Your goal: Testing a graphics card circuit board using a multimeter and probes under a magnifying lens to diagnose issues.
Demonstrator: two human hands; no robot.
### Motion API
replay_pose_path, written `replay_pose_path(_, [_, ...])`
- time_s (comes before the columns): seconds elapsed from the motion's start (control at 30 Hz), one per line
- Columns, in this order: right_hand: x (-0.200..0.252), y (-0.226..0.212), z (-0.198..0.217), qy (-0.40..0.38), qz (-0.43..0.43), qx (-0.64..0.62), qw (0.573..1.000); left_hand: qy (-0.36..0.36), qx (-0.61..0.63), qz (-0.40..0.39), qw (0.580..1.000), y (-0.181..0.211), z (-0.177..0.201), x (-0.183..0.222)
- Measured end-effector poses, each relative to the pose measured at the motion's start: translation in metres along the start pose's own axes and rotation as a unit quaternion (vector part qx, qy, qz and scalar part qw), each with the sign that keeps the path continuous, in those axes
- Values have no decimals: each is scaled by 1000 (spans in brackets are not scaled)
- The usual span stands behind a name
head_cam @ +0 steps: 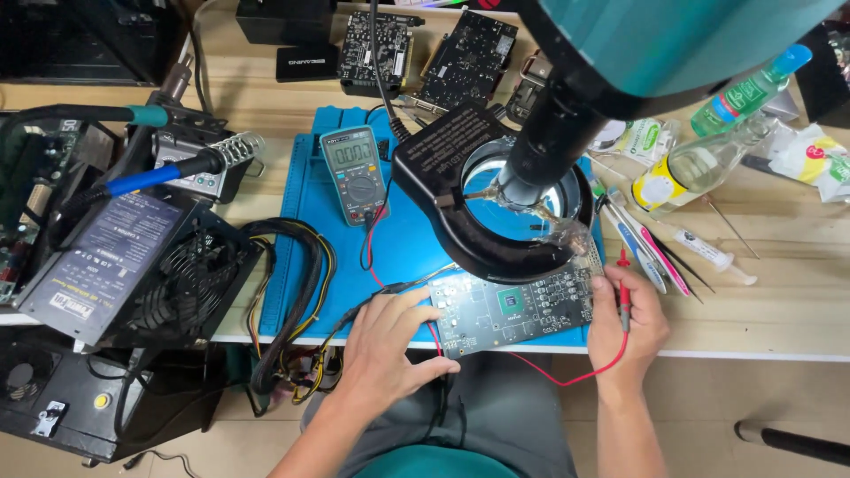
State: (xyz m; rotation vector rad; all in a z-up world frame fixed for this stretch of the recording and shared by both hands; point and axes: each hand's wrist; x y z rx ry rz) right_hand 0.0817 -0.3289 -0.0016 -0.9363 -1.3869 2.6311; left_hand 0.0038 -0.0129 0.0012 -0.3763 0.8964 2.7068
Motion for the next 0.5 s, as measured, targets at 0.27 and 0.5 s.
replay_pose_path(0.27, [-1, 2, 1, -12, -28, -9, 1000, -30, -10, 52, 998, -1, -6, 2])
replay_pose_path(0.5, [-1, 0, 3, -4, -26, -15, 1000, 18, -25, -12, 999, 0, -7, 3])
Point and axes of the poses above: each hand's wrist, its own x-axis away from the middle knuckle, its own z-axis out of the back of the hand, y = z × x, and after that the axes turned 1 degree about -z, right-handed
